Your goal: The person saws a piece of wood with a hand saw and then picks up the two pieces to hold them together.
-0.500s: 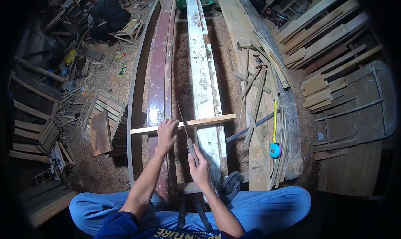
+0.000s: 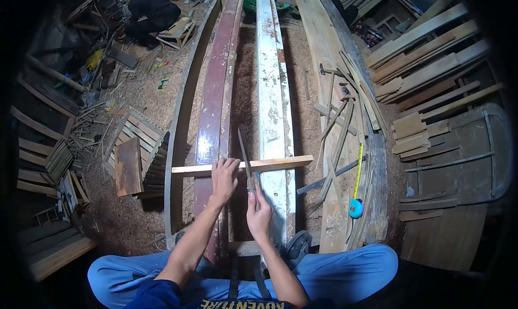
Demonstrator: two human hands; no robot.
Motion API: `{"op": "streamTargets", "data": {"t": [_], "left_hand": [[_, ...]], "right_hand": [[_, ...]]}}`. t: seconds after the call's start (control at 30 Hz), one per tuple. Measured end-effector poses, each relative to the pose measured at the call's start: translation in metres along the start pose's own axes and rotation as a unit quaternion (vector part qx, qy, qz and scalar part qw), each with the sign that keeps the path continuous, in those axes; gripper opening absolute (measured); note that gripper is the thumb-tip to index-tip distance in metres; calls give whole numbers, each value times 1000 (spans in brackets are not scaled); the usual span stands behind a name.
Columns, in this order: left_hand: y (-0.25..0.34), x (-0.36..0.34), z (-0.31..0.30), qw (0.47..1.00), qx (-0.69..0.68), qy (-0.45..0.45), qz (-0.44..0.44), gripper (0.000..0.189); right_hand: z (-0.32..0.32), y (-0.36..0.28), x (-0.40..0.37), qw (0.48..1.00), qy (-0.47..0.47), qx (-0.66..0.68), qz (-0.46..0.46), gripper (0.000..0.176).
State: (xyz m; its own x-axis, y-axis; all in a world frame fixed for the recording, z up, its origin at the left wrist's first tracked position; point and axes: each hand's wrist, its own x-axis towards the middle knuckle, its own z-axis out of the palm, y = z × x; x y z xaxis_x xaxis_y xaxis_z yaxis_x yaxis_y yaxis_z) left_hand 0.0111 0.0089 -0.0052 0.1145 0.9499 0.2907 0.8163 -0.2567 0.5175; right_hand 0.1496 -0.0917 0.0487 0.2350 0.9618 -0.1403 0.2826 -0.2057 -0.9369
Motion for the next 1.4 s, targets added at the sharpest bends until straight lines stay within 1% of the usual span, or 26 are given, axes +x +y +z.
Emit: {"op": "streamTargets", "data": {"t": [0.07,0.13,0.2,0.27,0.33,0.37,0.4,0.5,0.53,0.6,0.63,0.7,0.73,0.8,0.83,0.87,0.97,1.03,1.07,1.13,1.17,1.23,1.27,1.33,1.37,1.4], "left_hand": [[-1,5,-4,999,-30,-37,-18,32],[0,2,-7,999,-29,-26,-9,33],[2,-6,-6,999,-18,-37,-12,45],[2,-8,-6,998,-25,-50,-16,45],[4,-2,-3,1000,-27,-2,-14,43],[2,0,-2,999,-50,-3,-16,31],[1,2,-3,999,-37,-11,-17,29],[-6,10,-10,998,-51,-6,-24,25],[-10,12,-13,998,-56,10,-12,20],[-13,16,-8,998,-63,25,0,17],[-16,14,-3,997,-30,74,12,15],[-22,18,7,987,35,154,24,24],[-29,18,17,987,36,156,22,24],[-30,26,38,972,90,216,-40,29],[-32,28,43,973,97,205,-44,33],[-30,30,49,974,91,204,-46,33],[-39,31,49,968,121,214,-50,31],[-44,35,50,964,142,224,-35,31],[-41,28,52,964,148,221,-28,31],[-35,24,52,964,152,218,-31,32],[-33,22,51,962,152,223,-35,33],[-31,17,52,962,152,222,-43,34],[-31,18,53,964,136,224,-46,34],[-35,29,50,964,123,230,-47,34],[-33,28,49,966,129,217,-49,33],[-32,28,48,969,134,205,-47,33]], "right_hand": [[-4,-7,5,1000,-7,-8,13,45],[-7,-12,5,999,-23,-14,20,44],[-6,-7,-3,999,-15,0,32,43],[0,-1,-2,1000,8,-17,21,43],[2,-1,4,1000,13,-7,27,43],[-1,0,6,999,7,-49,-1,48],[-3,5,4,999,4,-53,-1,48],[9,6,8,999,34,26,-19,49],[7,4,9,999,33,26,-22,49],[3,-1,10,1000,8,1,29,45],[2,-13,9,999,0,0,43,46],[8,-1,5,999,8,20,33,46],[10,2,6,999,21,39,18,47],[7,3,13,999,3,21,29,47],[5,2,17,999,-14,6,44,48],[8,1,19,999,-9,38,31,48],[17,-6,15,999,6,38,15,49],[17,-14,14,998,12,50,46,49],[14,-9,14,999,6,-1,37,50],[1,-21,6,997,-10,50,56,51],[-1,-22,7,997,-12,48,56,51],[-4,-22,2,989,-14,67,128,50],[2,-17,4,989,-16,67,131,50],[24,-4,20,998,58,-12,-24,48],[24,2,28,992,57,-97,-57,48],[17,1,25,992,57,-98,-54,48]]}}
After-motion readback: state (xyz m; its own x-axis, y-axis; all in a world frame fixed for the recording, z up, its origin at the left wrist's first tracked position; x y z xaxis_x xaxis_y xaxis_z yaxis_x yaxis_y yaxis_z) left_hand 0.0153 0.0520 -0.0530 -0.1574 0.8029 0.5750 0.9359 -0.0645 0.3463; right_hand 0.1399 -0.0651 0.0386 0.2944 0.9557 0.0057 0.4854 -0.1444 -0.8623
